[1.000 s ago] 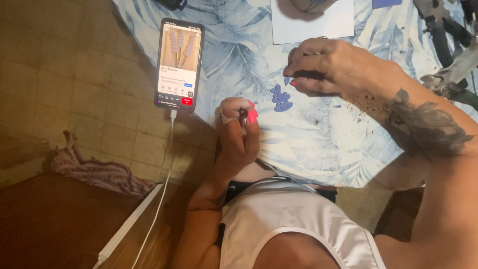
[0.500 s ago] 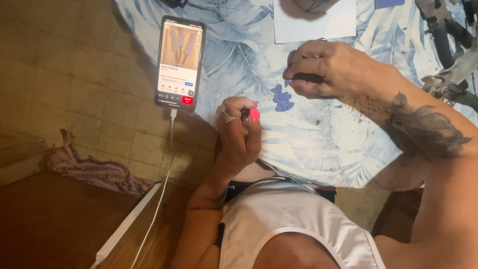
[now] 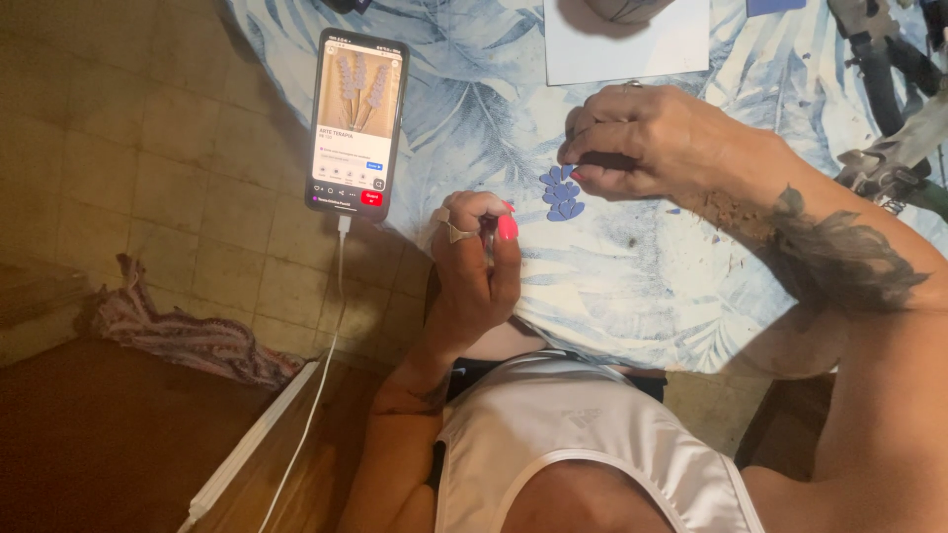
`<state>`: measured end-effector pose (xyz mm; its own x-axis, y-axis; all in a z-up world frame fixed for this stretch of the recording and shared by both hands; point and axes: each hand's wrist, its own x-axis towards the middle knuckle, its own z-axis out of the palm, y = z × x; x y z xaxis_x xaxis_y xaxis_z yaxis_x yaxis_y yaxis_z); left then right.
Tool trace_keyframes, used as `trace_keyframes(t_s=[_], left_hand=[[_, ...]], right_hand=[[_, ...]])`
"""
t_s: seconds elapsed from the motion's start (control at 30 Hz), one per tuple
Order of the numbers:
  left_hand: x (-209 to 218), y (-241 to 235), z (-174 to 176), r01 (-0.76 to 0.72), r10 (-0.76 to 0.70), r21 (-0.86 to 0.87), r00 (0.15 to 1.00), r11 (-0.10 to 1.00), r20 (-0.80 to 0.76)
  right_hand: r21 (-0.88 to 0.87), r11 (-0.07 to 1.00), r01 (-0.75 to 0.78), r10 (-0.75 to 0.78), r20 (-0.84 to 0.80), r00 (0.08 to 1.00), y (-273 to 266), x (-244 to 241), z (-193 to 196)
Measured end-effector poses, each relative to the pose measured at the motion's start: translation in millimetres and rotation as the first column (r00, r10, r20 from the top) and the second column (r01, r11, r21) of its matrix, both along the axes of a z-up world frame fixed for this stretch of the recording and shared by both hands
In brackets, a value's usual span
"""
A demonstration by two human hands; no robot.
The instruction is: Trimming small resin pieces with pliers at a crafting table.
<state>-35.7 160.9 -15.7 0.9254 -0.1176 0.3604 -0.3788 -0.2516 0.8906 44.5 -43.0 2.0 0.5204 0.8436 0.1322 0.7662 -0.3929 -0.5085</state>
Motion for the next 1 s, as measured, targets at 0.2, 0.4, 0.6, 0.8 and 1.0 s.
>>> trace_keyframes(t_s=[0.2, 0.4, 0.6, 0.8, 1.0], left_hand=[[0, 0, -2, 0.001, -0.001, 0.019, 1.000, 1.000, 0.007], [-1, 1, 0, 0.010, -0.010, 0.002, 1.000, 1.000, -0.024], [-5, 3, 16, -0.030, 0.035, 0.092, 0.998, 0.995, -0.052], [-5, -18, 37, 0.077, -0.113, 0.171, 0.970, 0.982, 0.215], [-18, -58, 53, 0.438, -0.446, 0.125, 0.894, 0.890, 0.037]], right_hand=[[0.019, 1.000, 0.005, -0.004, -0.011, 1.000, -1, 0, -2], [-0.010, 1.000, 0.008, -0.008, -0.011, 1.000, -1, 0, -2], [0.014, 0.999, 0.031, -0.032, 0.029, 0.999, -5, -6, 20], [0.053, 0.996, 0.070, -0.075, 0.103, 0.992, -34, -36, 37], [0.316, 0.926, 0.206, -0.174, -0.126, 0.977, -56, -91, 72]])
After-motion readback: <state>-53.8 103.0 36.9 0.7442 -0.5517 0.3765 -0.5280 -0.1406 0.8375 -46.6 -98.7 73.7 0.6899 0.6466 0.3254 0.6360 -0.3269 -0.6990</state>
